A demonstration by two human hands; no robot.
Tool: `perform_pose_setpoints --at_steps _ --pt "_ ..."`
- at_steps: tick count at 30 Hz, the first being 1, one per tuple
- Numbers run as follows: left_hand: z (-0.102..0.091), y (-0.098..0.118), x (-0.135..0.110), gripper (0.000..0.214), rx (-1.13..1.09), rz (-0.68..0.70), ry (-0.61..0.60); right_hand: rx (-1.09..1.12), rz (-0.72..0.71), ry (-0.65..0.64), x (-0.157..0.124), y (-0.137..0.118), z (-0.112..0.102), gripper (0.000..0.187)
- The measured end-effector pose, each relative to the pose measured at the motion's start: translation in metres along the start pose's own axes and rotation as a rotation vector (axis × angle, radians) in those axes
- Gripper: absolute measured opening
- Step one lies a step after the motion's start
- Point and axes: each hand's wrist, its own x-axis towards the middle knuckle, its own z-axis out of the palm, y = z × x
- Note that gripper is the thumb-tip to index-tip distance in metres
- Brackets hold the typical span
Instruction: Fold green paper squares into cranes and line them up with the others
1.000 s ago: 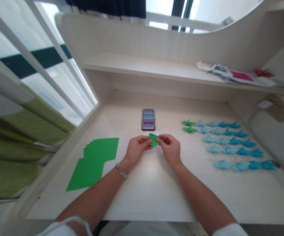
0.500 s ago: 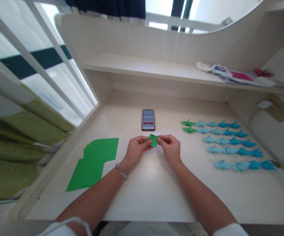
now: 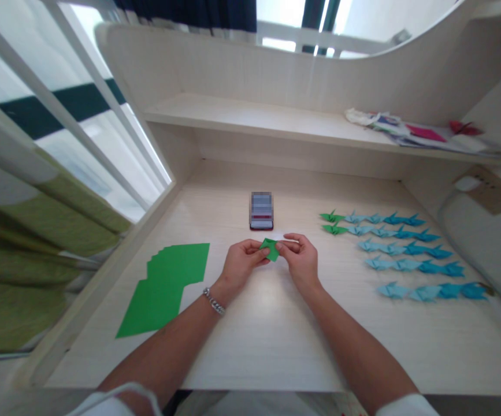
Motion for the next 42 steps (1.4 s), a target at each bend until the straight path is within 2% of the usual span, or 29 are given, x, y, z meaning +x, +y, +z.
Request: perform_pose_setpoints --at_steps 9,17,22,27,32,34,39,42 --pt "0.001 0.002 -0.001 0.033 -0.008 -0.033 -0.010 -0.031 0.003 -0.005 0.000 -0.002 -0.001 0.028" --pt "0.000 0.007 -0.002 0.035 0.013 -0.032 -0.047 -0.078 0.016 -0.003 0.001 -0.004 -0.003 0.029" --pt "-0.001 0.006 -0.001 0.028 0.021 -0.007 0.004 -0.109 0.036 -0.023 0.001 -0.003 -0.002 0.031" --pt "-0.001 0.006 -0.001 0.028 0.016 -0.023 -0.014 -0.144 0.025 -0.031 -0.001 -0.005 0.000 0.030" --pt "0.001 0.005 -0.001 0.028 0.003 0.045 0.037 -0.126 0.059 -0.059 -0.002 -0.004 0.001 0.032" --pt "0.001 0.006 -0.002 0.030 0.030 0.034 0.037 -0.119 0.072 -0.048 -0.001 -0.003 0.000 0.032" --pt "0.001 0.010 -0.002 0.032 0.237 -0.031 -0.094 -0.070 0.092 -0.002 0.006 -0.002 -0.006 0.034" --pt "0.001 0.010 -0.001 0.031 0.301 0.014 -0.070 -0.024 0.101 0.000 0.007 -0.002 -0.006 0.034"
